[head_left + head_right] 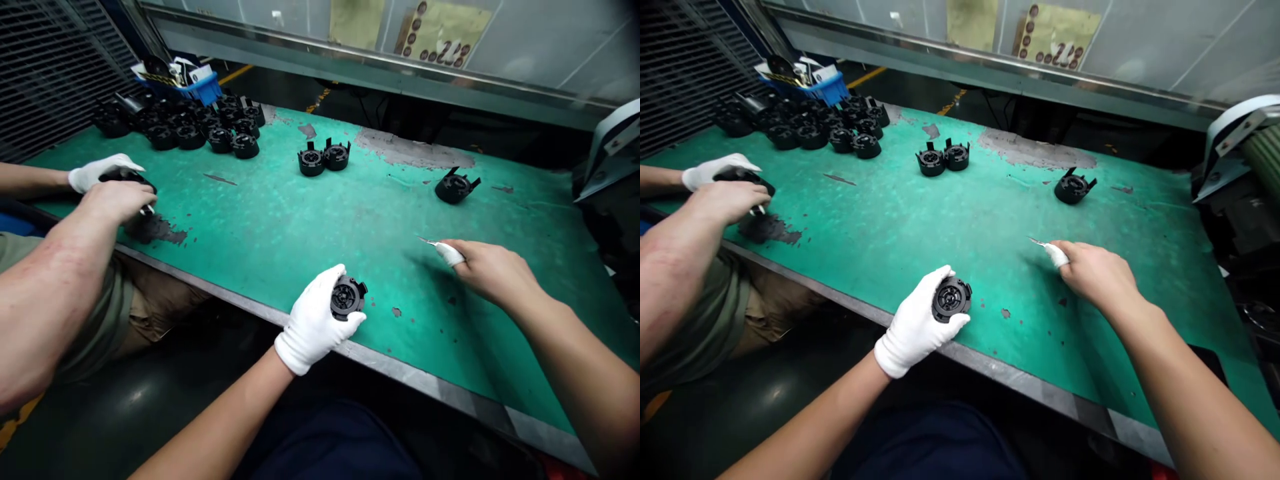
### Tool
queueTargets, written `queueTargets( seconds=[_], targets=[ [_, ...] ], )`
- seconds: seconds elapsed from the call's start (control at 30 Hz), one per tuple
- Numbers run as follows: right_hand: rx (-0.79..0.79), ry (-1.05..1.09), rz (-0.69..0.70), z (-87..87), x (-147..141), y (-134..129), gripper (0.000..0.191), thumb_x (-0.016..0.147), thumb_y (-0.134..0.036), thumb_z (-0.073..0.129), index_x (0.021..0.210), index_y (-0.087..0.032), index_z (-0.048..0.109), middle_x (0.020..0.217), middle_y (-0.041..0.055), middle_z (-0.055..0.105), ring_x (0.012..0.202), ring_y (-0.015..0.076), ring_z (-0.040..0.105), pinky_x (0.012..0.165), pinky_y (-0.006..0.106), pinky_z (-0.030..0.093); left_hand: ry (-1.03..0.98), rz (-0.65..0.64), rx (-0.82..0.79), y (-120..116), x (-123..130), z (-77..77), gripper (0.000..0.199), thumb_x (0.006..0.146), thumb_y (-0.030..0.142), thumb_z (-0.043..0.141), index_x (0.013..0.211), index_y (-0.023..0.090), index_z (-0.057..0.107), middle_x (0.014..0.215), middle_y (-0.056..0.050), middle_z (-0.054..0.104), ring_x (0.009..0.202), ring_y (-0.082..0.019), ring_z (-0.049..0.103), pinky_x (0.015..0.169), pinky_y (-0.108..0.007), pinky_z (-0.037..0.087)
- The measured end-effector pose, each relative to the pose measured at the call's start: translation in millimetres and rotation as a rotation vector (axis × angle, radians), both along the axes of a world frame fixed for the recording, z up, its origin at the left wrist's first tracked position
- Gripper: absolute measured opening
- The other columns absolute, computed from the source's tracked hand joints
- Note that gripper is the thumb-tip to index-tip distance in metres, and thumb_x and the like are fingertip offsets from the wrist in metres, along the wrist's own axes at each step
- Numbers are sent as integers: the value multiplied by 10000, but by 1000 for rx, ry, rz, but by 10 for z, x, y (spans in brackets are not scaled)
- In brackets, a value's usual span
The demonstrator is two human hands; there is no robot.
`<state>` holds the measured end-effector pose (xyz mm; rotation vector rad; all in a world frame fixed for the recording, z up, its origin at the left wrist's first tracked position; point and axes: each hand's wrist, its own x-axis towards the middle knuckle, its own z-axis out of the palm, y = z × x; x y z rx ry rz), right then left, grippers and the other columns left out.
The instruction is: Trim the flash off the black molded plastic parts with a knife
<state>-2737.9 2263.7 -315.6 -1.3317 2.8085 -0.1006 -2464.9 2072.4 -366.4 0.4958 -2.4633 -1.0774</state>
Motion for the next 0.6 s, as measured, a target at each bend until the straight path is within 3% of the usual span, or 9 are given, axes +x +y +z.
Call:
queueTargets(
  seconds=[0.1,0.2,0.27,0.43,0.6],
  targets=[
    [32,-144,-6,-8,276,78,443,922,-283,470,1324,-282,659,1201,69,759,997,320,725,734,393,548,-119,-206,58,-208,16,167,908,749,313,818,1523,177,363,1530,-134,491,1421,-286,482,1230,-461,387],
    [-37,-352,126,-35,734,131,444,929,-217,438,1317,-279,644,1320,18,710,1160,261,683,917,388,547,-290,-443,114,-452,109,363,903,789,288,795,1561,267,326,1612,-66,399,1483,-271,403,1257,-459,341],
    [-87,-452,192,-62,991,178,424,958,-225,422,1316,-279,643,1347,3,695,1202,225,663,982,374,531,-328,-485,163,-517,180,442,913,809,354,800,1573,283,304,1641,-57,344,1507,-275,359,1265,-466,322],
    [-104,-509,226,-128,1315,214,421,1032,-330,376,1385,-303,603,1321,23,702,1141,219,685,975,389,541,-174,-224,218,-220,176,349,1166,632,567,910,1561,192,312,1625,-152,346,1499,-332,357,1267,-490,309],
    [-52,-413,243,-115,1357,77,432,1024,-341,387,1397,-303,602,1218,51,735,1024,251,718,881,413,563,-82,-40,192,68,44,189,978,671,544,896,1464,182,452,1440,-136,567,1324,-297,568,1189,-455,430]
  ],
)
